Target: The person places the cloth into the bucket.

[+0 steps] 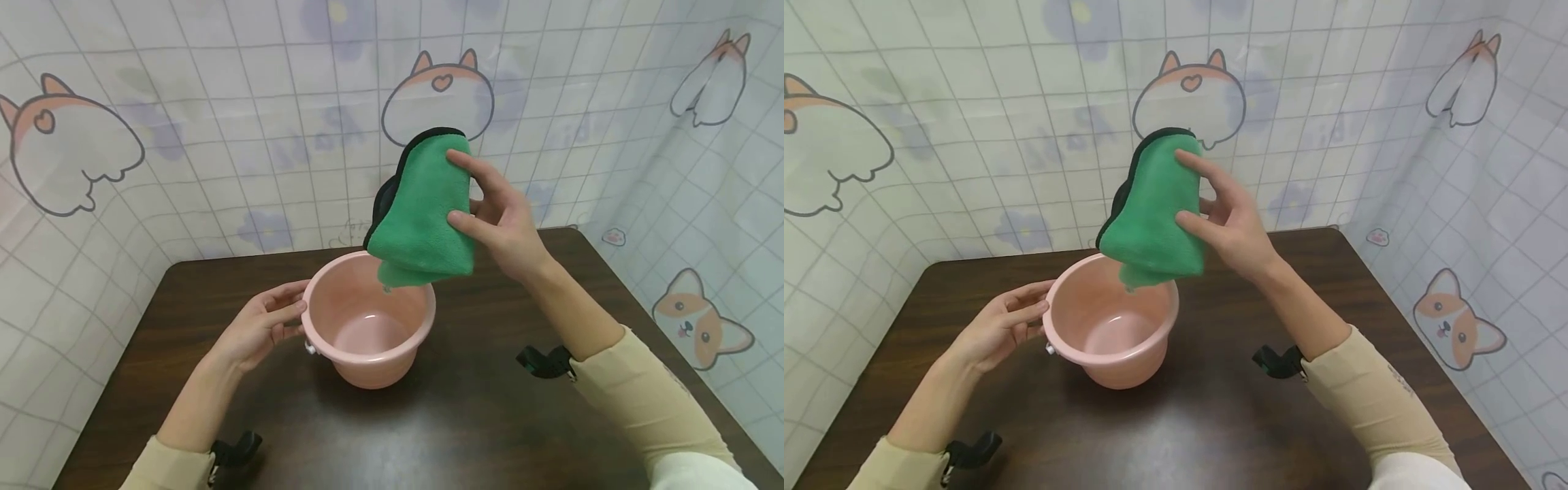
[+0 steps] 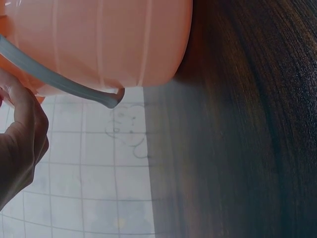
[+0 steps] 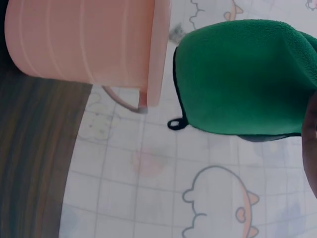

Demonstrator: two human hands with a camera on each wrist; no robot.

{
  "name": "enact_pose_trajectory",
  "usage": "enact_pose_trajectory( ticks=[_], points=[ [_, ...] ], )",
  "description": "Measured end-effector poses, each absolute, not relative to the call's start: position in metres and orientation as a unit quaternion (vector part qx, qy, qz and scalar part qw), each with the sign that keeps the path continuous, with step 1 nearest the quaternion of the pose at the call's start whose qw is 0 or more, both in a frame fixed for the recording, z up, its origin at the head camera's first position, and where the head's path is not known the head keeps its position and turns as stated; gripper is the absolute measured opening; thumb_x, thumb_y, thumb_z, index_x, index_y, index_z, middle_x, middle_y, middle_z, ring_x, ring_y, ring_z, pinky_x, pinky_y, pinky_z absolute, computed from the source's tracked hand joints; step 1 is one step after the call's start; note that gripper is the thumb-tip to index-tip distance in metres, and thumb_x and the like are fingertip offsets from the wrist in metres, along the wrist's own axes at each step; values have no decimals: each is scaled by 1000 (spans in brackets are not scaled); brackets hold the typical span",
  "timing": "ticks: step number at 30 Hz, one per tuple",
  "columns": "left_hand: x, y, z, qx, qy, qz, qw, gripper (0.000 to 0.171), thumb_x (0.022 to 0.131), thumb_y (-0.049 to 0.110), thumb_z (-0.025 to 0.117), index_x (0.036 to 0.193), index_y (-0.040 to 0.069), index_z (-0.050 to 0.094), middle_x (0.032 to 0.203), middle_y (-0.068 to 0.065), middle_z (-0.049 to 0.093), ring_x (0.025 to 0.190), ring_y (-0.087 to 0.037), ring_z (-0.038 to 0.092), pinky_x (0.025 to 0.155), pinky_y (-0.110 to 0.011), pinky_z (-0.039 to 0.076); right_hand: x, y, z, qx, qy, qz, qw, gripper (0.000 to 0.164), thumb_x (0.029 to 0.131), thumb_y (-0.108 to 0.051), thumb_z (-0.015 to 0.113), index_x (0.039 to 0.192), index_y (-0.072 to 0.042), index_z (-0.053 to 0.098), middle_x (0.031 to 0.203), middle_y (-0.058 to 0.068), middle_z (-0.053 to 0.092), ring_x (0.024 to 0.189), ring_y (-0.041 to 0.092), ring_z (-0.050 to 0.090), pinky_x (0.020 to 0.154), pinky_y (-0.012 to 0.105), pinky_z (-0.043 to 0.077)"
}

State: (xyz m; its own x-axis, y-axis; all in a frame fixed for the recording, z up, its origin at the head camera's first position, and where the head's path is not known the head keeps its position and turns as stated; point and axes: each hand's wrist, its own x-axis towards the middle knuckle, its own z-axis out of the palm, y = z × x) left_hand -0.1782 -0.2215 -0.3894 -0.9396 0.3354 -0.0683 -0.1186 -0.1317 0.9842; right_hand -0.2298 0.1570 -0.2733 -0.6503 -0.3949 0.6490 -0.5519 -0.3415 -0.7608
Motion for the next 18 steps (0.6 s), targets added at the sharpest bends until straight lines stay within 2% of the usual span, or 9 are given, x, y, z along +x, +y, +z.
enact_pose_trajectory(
  ticks=[5, 11, 18],
  points=[
    [-179, -222, -387, 81, 647, 743, 149, 54, 104, 7, 61, 152, -7, 39, 130, -13, 59, 101, -16, 66, 84, -32, 59, -230, 149, -274, 424, -562, 709, 43, 66, 94, -15, 78, 152, -11, 48, 154, 14, 38, 100, 36, 66, 78, 35, 60],
    [-178, -222, -387, 74, 650, 741, 151, 54, 104, 8, 61, 152, -6, 39, 129, -11, 59, 100, -15, 66, 84, -31, 59, -227, 141, -279, 428, -551, 717, 9, 56, 95, -12, 75, 147, -15, 54, 150, 15, 38, 99, 34, 66, 77, 36, 61],
    [-179, -222, -388, 66, 652, 740, 153, 55, 104, 9, 62, 152, -5, 40, 130, -12, 58, 98, -15, 66, 85, -32, 59, -226, 135, -285, 425, -548, 721, -24, 55, 96, -6, 72, 148, -13, 53, 151, 15, 37, 100, 34, 66, 80, 38, 61]
  ],
)
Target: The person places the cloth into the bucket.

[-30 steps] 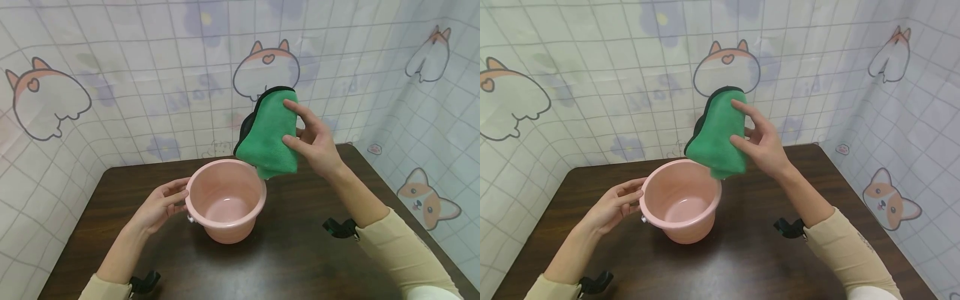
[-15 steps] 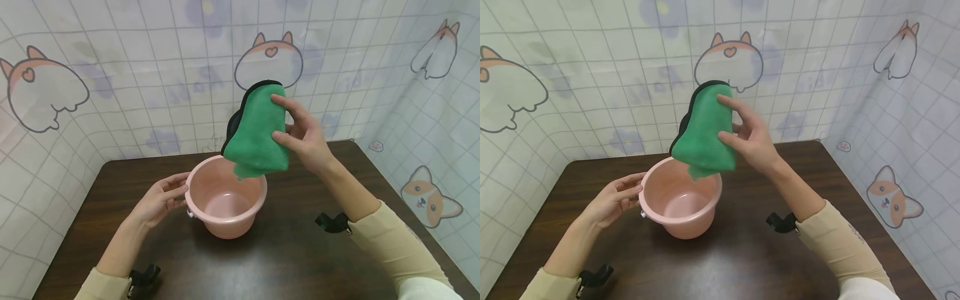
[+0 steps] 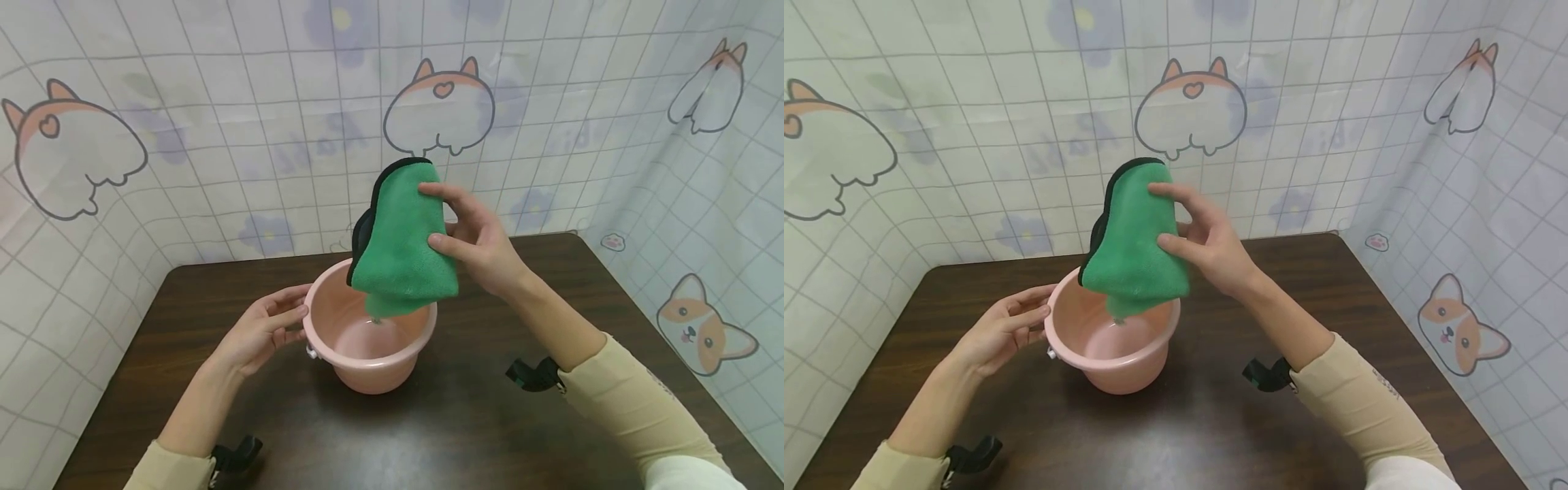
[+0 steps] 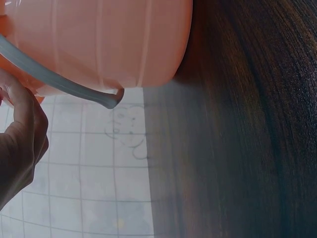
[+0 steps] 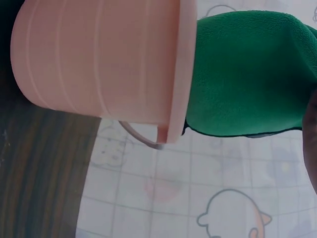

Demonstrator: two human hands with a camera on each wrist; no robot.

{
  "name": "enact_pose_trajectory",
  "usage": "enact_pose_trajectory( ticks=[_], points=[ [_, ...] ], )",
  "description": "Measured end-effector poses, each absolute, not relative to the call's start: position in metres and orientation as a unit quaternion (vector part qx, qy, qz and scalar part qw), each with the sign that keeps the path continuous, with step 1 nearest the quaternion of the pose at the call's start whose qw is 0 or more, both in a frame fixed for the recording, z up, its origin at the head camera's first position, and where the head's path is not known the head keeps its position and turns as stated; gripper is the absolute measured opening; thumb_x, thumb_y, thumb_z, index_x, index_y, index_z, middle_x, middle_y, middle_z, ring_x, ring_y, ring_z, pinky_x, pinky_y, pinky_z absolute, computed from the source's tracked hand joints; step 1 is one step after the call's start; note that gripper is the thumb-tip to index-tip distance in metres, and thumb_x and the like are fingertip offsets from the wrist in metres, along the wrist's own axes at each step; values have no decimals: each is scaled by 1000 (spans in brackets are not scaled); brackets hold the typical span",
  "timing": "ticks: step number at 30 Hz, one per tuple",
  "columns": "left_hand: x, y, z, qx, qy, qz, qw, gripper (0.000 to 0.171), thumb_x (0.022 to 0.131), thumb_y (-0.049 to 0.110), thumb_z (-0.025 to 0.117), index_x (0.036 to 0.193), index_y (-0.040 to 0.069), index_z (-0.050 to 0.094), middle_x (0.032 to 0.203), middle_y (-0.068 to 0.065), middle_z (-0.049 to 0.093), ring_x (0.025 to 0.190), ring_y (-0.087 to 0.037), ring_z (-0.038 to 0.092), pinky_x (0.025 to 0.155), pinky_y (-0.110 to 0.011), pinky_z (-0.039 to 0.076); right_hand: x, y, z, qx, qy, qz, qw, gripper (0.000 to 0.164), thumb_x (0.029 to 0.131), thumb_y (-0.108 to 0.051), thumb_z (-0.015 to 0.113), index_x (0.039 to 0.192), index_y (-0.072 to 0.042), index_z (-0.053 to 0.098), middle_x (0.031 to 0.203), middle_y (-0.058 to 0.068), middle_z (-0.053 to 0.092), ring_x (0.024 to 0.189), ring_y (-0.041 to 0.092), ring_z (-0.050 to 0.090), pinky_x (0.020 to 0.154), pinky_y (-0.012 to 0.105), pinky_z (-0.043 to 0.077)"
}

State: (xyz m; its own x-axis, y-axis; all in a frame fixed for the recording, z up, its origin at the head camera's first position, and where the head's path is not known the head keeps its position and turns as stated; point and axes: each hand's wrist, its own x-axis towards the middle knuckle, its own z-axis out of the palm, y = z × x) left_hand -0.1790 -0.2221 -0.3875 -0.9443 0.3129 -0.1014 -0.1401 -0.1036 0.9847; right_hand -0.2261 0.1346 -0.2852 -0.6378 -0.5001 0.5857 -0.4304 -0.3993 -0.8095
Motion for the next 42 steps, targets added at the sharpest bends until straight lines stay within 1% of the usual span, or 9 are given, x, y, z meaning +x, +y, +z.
enact_pose_trajectory(
  ticks=[4, 12, 16, 21, 25, 29, 32, 36, 42],
  points=[
    [-179, -222, -387, 68, 651, 740, 153, 56, 104, 9, 62, 152, -5, 39, 129, -11, 58, 100, -15, 65, 85, -32, 59, -226, 132, -289, -422, 545, -724, 39, 56, 96, -6, 72, 148, -12, 51, 152, 15, 36, 103, 34, 65, 81, 37, 60],
    [-178, -222, -388, 71, 650, 741, 153, 56, 104, 8, 61, 153, -7, 38, 129, -11, 58, 104, -15, 65, 85, -31, 59, -225, 130, -303, -411, 552, -721, 84, 56, 98, -9, 72, 149, -16, 51, 155, 14, 32, 109, 33, 65, 83, 38, 60],
    [-178, -221, -388, 75, 647, 743, 153, 55, 104, 7, 60, 153, -7, 37, 130, -11, 58, 103, -15, 65, 85, -31, 59, -226, 129, -311, -404, 563, -714, 102, 58, 98, -12, 72, 151, -13, 48, 157, 14, 33, 108, 33, 67, 83, 40, 60],
    [-178, -220, -389, 74, 645, 745, 153, 55, 104, 6, 60, 153, -8, 37, 130, -10, 59, 101, -14, 65, 84, -30, 59, -226, 126, -319, -401, 570, -709, 106, 60, 98, -16, 73, 151, -10, 47, 155, 16, 34, 111, 32, 65, 84, 40, 60],
    [-178, -220, -389, 72, 646, 745, 153, 55, 104, 6, 60, 152, -8, 37, 129, -10, 59, 101, -14, 66, 84, -30, 59, -225, 123, -324, -400, 579, -703, 104, 51, 100, -12, 70, 147, -14, 51, 153, 17, 36, 117, 34, 61, 88, 41, 58],
    [-178, -220, -389, 72, 646, 744, 152, 55, 104, 7, 61, 152, -7, 38, 129, -10, 59, 101, -14, 66, 84, -30, 59, -221, 123, -327, -377, 614, -685, 108, 41, 101, -4, 64, 139, -19, 59, 153, 15, 40, 118, 37, 61, 87, 43, 58],
    [-179, -220, -388, 70, 648, 743, 152, 56, 104, 7, 61, 152, -7, 38, 130, -11, 59, 102, -15, 66, 85, -31, 59, -218, 124, -329, -356, 645, -667, 115, 38, 101, -3, 62, 137, -13, 61, 152, 12, 44, 117, 37, 63, 86, 45, 59],
    [-179, -221, -388, 64, 654, 739, 150, 56, 103, 8, 63, 152, -5, 39, 132, -12, 57, 102, -16, 66, 86, -32, 59, -217, 121, -332, -348, 667, -646, 129, 41, 101, -1, 62, 141, -3, 55, 151, 12, 45, 120, 36, 62, 90, 47, 58],
    [-179, -221, -387, 71, 653, 739, 149, 56, 104, 8, 62, 152, -6, 39, 134, -13, 57, 101, -15, 66, 86, -32, 59, -220, 117, -335, -345, 670, -638, 157, 44, 101, 1, 60, 144, 0, 52, 152, 16, 43, 122, 35, 61, 91, 47, 57]
  ],
)
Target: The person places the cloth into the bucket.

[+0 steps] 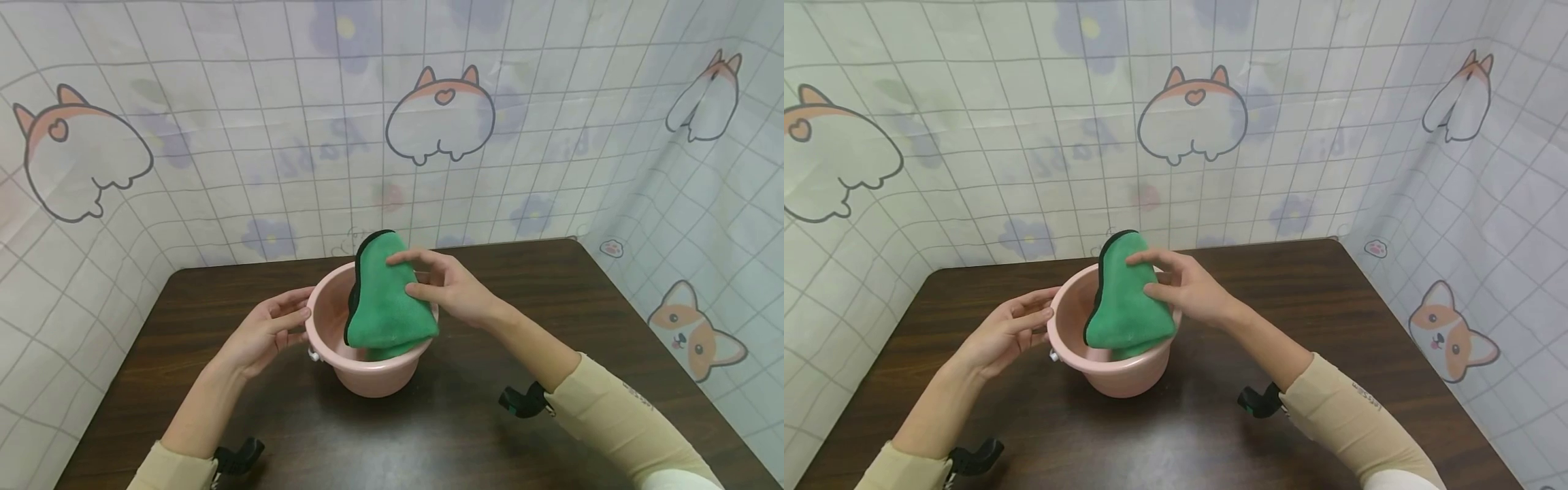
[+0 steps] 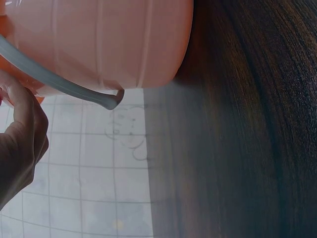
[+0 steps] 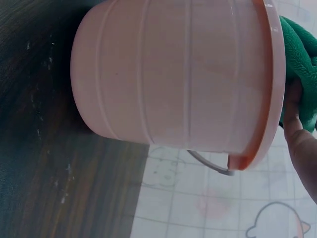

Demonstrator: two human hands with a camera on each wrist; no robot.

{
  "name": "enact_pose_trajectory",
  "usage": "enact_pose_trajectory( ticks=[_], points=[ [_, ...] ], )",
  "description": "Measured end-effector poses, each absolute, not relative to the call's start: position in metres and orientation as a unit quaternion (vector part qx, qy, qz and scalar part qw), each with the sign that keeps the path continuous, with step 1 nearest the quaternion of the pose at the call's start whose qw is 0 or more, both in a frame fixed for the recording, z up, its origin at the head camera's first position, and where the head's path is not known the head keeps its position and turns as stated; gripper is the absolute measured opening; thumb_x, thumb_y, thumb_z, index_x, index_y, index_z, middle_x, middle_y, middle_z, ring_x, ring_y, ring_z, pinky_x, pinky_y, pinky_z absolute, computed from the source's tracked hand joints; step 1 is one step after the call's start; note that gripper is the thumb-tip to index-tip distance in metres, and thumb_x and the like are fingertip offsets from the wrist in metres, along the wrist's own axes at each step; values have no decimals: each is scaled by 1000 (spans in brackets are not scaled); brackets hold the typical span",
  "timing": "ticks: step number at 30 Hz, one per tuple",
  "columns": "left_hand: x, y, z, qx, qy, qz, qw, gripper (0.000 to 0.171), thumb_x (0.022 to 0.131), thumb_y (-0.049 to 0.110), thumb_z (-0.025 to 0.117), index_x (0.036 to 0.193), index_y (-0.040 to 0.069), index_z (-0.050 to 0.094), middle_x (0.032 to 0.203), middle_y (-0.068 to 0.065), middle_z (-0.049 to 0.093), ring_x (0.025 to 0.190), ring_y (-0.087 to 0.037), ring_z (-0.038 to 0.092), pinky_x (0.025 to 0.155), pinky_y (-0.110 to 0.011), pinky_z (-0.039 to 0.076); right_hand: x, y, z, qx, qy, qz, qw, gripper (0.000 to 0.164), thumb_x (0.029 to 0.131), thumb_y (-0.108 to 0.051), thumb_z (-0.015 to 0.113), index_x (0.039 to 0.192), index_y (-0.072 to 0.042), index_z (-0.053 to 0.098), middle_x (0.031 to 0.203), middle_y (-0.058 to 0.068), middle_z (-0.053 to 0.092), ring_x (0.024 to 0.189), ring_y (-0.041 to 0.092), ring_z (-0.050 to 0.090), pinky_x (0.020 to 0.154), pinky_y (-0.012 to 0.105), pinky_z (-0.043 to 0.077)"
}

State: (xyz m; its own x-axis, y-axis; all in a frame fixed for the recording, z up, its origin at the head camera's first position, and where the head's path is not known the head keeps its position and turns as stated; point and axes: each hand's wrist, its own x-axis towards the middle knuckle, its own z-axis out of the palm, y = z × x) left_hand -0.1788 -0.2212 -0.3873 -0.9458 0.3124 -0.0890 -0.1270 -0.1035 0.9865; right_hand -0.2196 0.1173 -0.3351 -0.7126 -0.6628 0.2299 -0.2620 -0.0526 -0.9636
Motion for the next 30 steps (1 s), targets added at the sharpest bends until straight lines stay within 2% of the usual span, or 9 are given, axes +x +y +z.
enact_pose_trajectory(
  ticks=[5, 12, 24, 30],
  points=[
    [-179, -221, -389, 77, 650, 742, 148, 55, 104, 8, 61, 152, -7, 38, 134, -14, 58, 101, -15, 67, 85, -31, 59, -221, 113, -337, -333, 674, -632, 186, 43, 101, 1, 59, 143, -3, 53, 150, 18, 43, 123, 35, 60, 87, 50, 59],
    [-180, -222, -389, 72, 652, 740, 146, 55, 104, 8, 62, 152, -5, 40, 134, -13, 58, 99, -15, 67, 85, -32, 60, -222, 108, -338, -326, 699, -604, 200, 41, 102, -1, 61, 141, -8, 56, 150, 13, 43, 126, 30, 58, 88, 48, 58],
    [-180, -222, -390, 74, 655, 738, 142, 54, 104, 8, 61, 152, -5, 40, 133, -14, 58, 98, -15, 67, 84, -32, 59, -229, 97, -337, -333, 765, -518, 187, 40, 99, -6, 66, 138, -14, 60, 125, 9, 64, 112, 23, 66, 92, 40, 56],
    [-179, -223, -391, 76, 661, 733, 142, 55, 104, 10, 61, 153, -4, 40, 135, -14, 57, 101, -16, 67, 86, -33, 59, -230, 92, -338, -340, 778, -493, 192, 42, 99, -8, 68, 139, -18, 60, 127, 6, 65, 113, 19, 67, 92, 38, 56]
  ],
)
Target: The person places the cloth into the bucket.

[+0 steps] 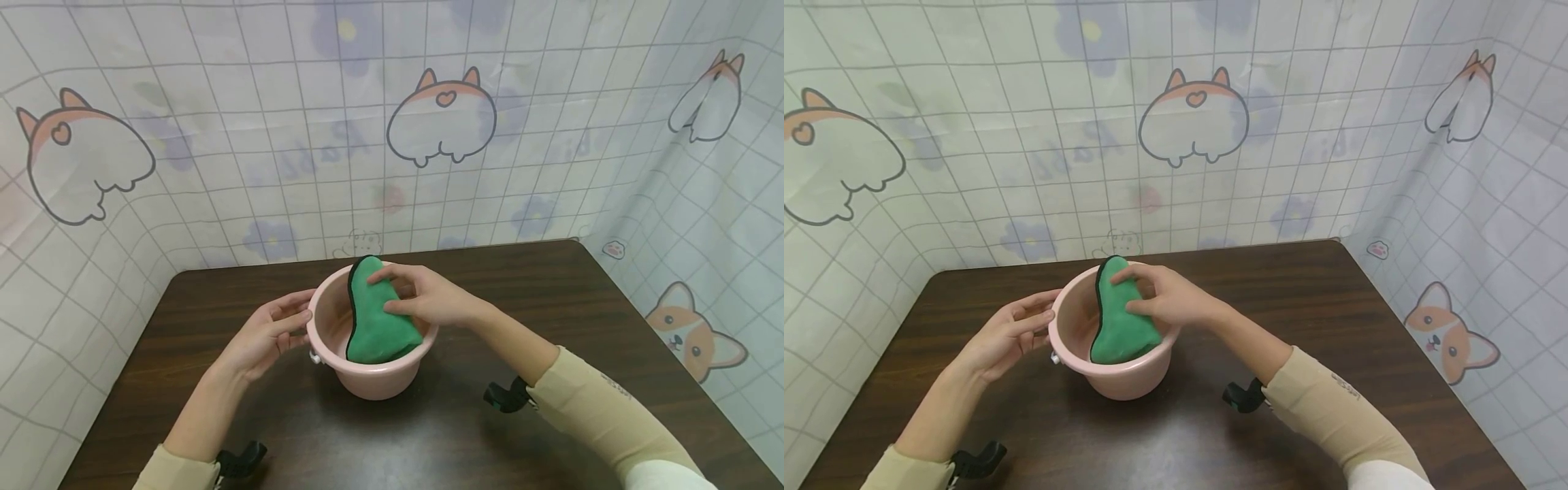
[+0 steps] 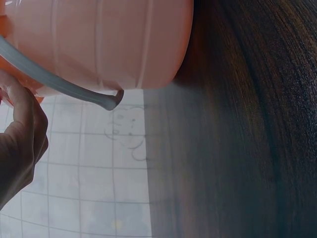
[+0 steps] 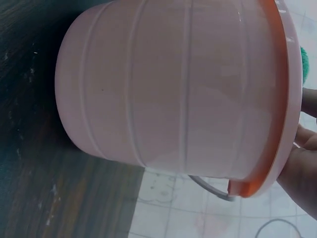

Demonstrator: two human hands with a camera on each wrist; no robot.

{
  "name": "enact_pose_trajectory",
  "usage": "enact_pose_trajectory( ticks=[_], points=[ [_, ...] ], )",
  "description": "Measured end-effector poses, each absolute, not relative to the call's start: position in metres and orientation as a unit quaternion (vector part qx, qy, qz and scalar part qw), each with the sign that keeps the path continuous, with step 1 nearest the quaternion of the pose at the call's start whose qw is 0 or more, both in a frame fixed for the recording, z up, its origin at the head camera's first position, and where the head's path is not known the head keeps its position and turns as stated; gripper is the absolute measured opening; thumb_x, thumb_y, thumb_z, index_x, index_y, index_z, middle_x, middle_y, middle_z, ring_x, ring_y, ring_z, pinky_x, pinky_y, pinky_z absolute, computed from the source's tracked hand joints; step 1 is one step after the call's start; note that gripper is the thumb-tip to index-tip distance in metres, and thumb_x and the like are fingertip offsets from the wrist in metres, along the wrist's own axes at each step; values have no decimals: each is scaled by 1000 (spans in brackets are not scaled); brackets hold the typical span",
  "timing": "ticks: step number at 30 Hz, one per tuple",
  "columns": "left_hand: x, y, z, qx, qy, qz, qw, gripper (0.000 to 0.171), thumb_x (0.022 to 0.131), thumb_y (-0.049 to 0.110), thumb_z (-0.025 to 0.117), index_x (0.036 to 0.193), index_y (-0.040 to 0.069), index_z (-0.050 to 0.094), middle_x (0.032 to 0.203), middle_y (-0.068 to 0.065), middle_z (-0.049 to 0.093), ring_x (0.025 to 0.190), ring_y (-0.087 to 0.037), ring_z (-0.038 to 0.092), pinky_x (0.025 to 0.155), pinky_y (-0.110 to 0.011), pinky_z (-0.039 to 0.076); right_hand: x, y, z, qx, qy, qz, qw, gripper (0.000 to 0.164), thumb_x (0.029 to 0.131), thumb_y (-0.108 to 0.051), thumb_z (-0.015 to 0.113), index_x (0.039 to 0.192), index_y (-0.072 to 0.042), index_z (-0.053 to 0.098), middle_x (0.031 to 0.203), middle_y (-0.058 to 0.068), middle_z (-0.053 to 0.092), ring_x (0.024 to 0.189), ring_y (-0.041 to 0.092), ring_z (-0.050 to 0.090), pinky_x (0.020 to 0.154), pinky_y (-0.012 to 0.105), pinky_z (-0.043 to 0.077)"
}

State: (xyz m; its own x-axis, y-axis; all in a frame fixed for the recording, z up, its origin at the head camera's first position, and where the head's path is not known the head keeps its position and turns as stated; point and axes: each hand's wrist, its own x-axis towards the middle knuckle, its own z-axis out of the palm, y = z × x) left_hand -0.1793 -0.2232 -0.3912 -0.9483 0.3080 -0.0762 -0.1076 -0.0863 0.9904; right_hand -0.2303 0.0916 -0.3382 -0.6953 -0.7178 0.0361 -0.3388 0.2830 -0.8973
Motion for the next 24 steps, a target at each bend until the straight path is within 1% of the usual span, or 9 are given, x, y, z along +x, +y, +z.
enact_pose_trajectory(
  ticks=[2, 3, 4, 6, 9, 14, 18, 20, 24],
  points=[
    [-179, -223, -392, 77, 661, 733, 141, 55, 104, 10, 61, 153, -4, 40, 135, -14, 57, 102, -16, 67, 86, -33, 59, -230, 89, -337, -342, 783, -484, 191, 42, 99, -8, 69, 139, -18, 60, 128, 6, 64, 113, 18, 66, 92, 37, 56],
    [-180, -224, -392, 78, 660, 734, 140, 55, 104, 9, 61, 153, -5, 40, 135, -14, 57, 103, -16, 67, 86, -34, 59, -230, 88, -337, -344, 785, -479, 189, 42, 98, -9, 70, 139, -18, 60, 135, 5, 61, 113, 17, 66, 92, 37, 56],
    [-180, -223, -392, 79, 659, 735, 140, 55, 105, 9, 61, 153, -5, 39, 134, -14, 58, 103, -16, 67, 86, -33, 59, -229, 87, -337, -345, 788, -475, 188, 43, 98, -9, 70, 138, -18, 60, 136, 6, 60, 113, 17, 66, 91, 36, 56],
    [-180, -223, -393, 81, 656, 737, 140, 54, 104, 9, 61, 153, -5, 39, 133, -12, 58, 103, -16, 67, 86, -34, 59, -228, 85, -337, -344, 788, -473, 192, 43, 97, -8, 71, 138, -17, 61, 145, 5, 53, 113, 18, 66, 89, 36, 57],
    [-180, -223, -394, 89, 652, 740, 141, 55, 105, 9, 60, 153, -7, 38, 132, -12, 59, 103, -16, 67, 86, -33, 59, -227, 82, -338, -345, 784, -475, 200, 43, 97, -6, 71, 137, -13, 61, 151, 5, 45, 113, 19, 66, 87, 36, 58],
    [-180, -223, -395, 98, 649, 741, 141, 56, 105, 9, 60, 152, -8, 37, 131, -11, 59, 104, -16, 66, 85, -33, 59, -226, 79, -338, -353, 784, -468, 204, 42, 96, -4, 71, 137, -10, 60, 143, 9, 49, 113, 19, 66, 87, 35, 58],
    [-180, -223, -394, 99, 646, 744, 143, 55, 105, 8, 59, 152, -8, 37, 131, -10, 60, 104, -15, 66, 85, -32, 59, -227, 78, -338, -357, 796, -446, 200, 42, 97, -6, 72, 137, -11, 61, 133, 9, 58, 110, 18, 67, 87, 33, 57],
    [-180, -223, -394, 99, 645, 744, 143, 55, 105, 8, 60, 152, -8, 37, 131, -10, 60, 105, -15, 66, 85, -32, 59, -228, 78, -339, -355, 802, -438, 199, 42, 97, -7, 73, 137, -12, 61, 132, 9, 60, 112, 18, 67, 87, 33, 57],
    [-180, -223, -394, 95, 648, 743, 143, 55, 105, 9, 60, 152, -7, 38, 132, -10, 59, 105, -15, 66, 85, -32, 59, -227, 78, -340, -360, 818, -408, 187, 44, 96, -8, 74, 137, -12, 61, 136, 9, 57, 114, 20, 66, 89, 33, 57]
  ],
)
